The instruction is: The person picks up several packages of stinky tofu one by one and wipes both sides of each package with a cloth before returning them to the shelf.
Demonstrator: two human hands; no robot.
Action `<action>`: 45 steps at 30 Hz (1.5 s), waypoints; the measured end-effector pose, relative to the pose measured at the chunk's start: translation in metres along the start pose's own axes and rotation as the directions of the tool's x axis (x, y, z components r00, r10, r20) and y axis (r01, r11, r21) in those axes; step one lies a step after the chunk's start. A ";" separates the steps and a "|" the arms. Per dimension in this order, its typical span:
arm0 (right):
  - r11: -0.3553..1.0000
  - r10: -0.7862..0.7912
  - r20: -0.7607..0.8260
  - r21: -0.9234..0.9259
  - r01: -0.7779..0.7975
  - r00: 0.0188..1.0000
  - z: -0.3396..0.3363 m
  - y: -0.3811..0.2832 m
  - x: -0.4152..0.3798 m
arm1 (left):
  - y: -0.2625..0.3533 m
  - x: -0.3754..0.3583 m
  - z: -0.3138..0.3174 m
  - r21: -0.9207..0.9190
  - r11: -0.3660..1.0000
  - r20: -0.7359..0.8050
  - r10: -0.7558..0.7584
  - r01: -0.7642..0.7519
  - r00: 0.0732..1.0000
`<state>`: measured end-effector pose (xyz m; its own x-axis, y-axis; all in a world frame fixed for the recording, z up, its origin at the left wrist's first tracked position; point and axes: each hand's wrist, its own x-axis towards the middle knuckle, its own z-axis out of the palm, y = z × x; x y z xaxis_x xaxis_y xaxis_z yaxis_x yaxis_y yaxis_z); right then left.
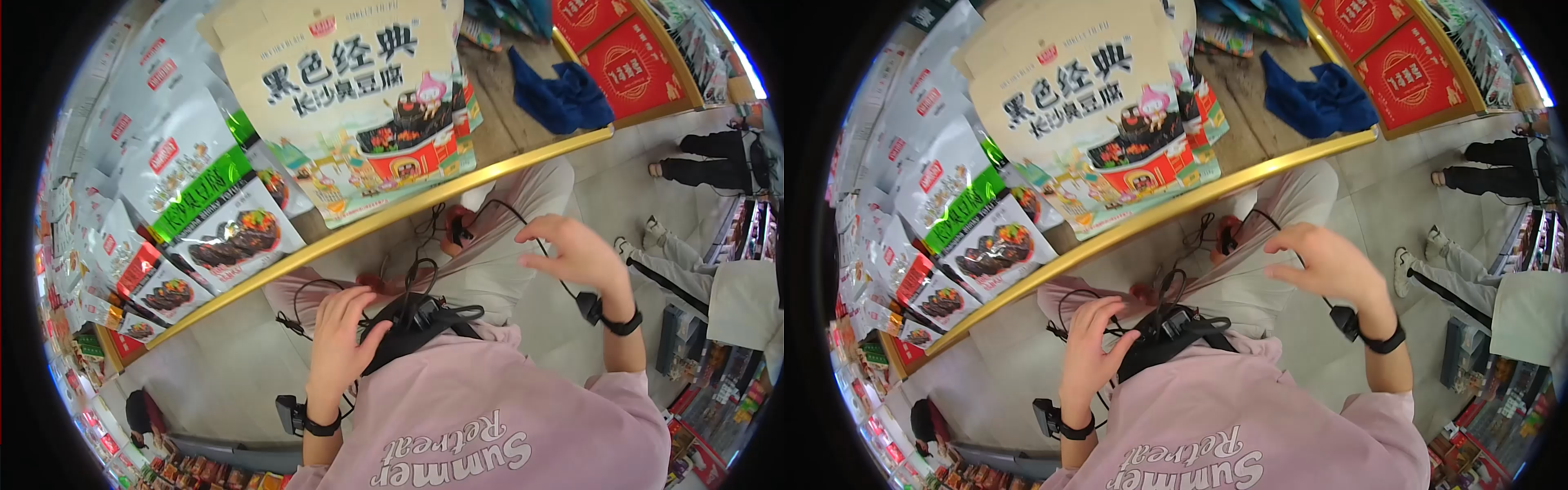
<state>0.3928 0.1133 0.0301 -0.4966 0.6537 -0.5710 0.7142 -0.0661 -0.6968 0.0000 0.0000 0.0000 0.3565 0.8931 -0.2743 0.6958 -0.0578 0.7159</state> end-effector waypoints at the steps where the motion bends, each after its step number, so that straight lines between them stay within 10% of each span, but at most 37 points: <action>1: 0.986 -0.049 -0.109 -0.162 0.031 0.993 0.022 0.010 -0.010 | 0.003 -0.018 0.006 0.099 0.994 -0.065 -0.039 0.045 0.997; 6: 0.930 -0.165 -0.282 -0.365 0.053 0.945 0.073 0.060 0.006 | -0.024 -0.031 0.039 -0.036 0.970 -0.082 -0.241 0.239 0.967; 8: 0.974 0.219 -0.509 0.160 -0.158 0.832 0.084 0.058 0.008 | -0.018 -0.038 0.032 -0.084 0.949 -0.037 -0.307 0.304 0.951; 11: 0.949 0.312 -0.542 0.139 -0.283 0.780 0.090 0.055 0.008 | -0.019 -0.045 0.024 -0.162 0.917 0.024 -0.367 0.366 0.930; 22: 0.974 0.184 -0.556 -0.007 -0.226 0.811 0.065 0.012 0.016 | -0.049 -0.052 -0.015 -0.151 0.948 -0.104 -0.297 0.280 0.949; 25: 0.997 0.063 -0.565 0.075 -0.025 0.823 0.013 -0.052 0.028 | -0.051 -0.036 -0.037 -0.085 0.959 -0.161 -0.282 0.272 0.946; 27: 0.933 -0.358 -0.647 -0.267 0.239 0.673 -0.021 -0.112 0.034 | -0.049 -0.022 -0.046 -0.107 0.981 -0.235 -0.182 0.160 0.955; 31: 0.711 -0.703 -0.590 -0.584 0.392 0.396 -0.099 -0.218 0.067 | -0.023 0.003 -0.070 -0.074 0.996 -0.280 0.029 -0.052 0.960; 35: 0.579 -0.815 -0.454 -0.675 0.457 0.361 -0.172 -0.276 0.150 | -0.010 0.008 -0.072 -0.130 0.988 -0.238 0.050 -0.083 0.970; 45: 0.668 -0.632 -0.400 -0.715 0.205 0.664 -0.225 -0.281 0.268 | -0.030 -0.018 -0.051 -0.264 0.964 -0.239 -0.094 0.029 0.966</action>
<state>0.1701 0.4765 0.1709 -0.5835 0.7773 0.2351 0.7280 0.6290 -0.2727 -0.0590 0.0084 0.0164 0.1300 0.9752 -0.1793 0.5169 0.0877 0.8515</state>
